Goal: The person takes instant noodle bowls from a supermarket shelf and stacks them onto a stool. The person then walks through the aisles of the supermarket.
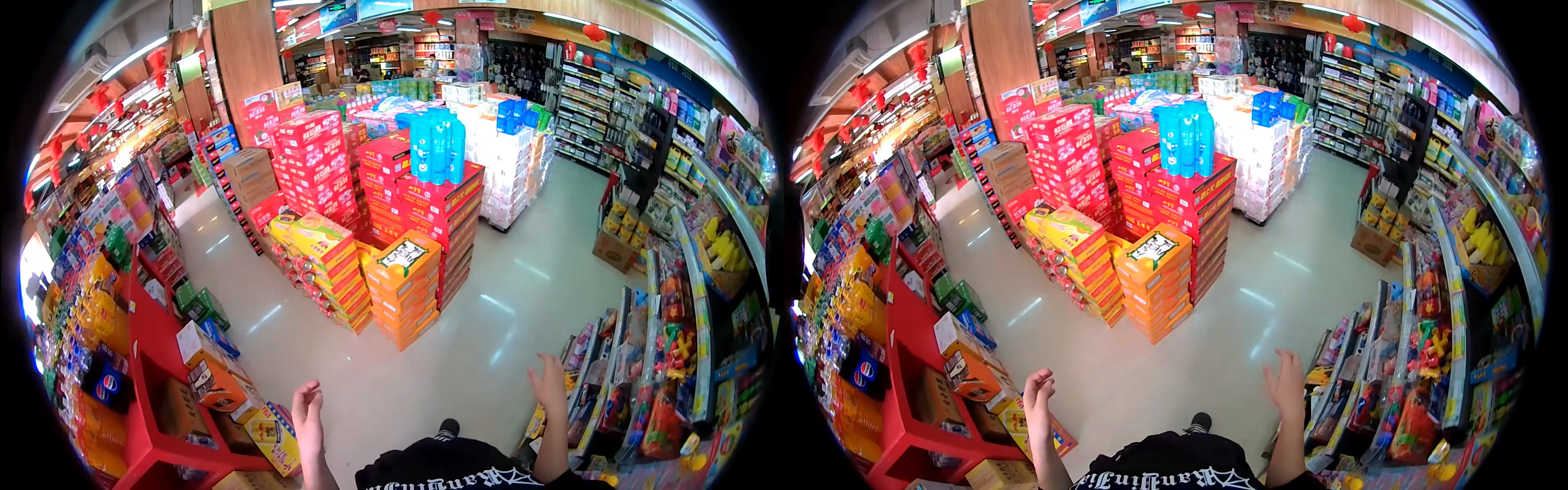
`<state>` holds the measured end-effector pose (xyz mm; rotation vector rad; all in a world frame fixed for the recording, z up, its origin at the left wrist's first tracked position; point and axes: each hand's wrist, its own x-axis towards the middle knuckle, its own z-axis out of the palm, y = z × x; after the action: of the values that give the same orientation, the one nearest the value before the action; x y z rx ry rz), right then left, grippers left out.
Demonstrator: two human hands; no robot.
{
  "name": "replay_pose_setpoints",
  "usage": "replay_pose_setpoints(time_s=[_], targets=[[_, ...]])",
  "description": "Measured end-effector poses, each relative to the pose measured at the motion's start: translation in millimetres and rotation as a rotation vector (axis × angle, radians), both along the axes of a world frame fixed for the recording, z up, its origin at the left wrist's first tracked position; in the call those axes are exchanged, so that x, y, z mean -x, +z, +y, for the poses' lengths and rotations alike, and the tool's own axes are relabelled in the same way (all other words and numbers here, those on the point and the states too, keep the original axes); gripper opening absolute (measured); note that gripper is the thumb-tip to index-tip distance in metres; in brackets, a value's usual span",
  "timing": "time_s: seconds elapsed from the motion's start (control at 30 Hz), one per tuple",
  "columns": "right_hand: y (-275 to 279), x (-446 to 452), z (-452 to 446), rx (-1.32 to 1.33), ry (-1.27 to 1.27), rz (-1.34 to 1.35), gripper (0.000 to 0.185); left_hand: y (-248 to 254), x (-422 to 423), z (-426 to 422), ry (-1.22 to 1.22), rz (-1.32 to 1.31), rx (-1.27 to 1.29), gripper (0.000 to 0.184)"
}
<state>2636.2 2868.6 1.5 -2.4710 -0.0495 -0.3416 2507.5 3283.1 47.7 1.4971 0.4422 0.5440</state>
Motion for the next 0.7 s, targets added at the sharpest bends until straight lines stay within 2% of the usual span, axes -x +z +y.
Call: replay_pose_setpoints(time_s=[0.03,0.17,0.33,0.47,0.53,0.7], targets=[[5,-21,-4,-0.004,0.007,-0.085,0.042,2,-18,-4,0.026,-0.018,-0.003,0.026],[24,-85,-7,-0.025,0.022,-0.101,0.041,-1,-83,-29,0.043,-0.029,-0.015,0.027],[11,-138,-3,-0.055,0.200,-0.010,0.040,-15,-143,-53,0.010,0.088,-0.057,0.030],[2,-167,-7,-0.145,0.199,0.040,0.040,-22,-194,-54,-0.034,0.135,-0.080,0.031],[1,-181,-9,-0.199,0.156,0.166,0.040,-21,-225,-53,-0.068,0.153,-0.140,0.032],[-12,-227,-27,-0.104,0.099,0.268,0.040,-19,-310,-42,-0.071,0.158,-0.251,0.032]])
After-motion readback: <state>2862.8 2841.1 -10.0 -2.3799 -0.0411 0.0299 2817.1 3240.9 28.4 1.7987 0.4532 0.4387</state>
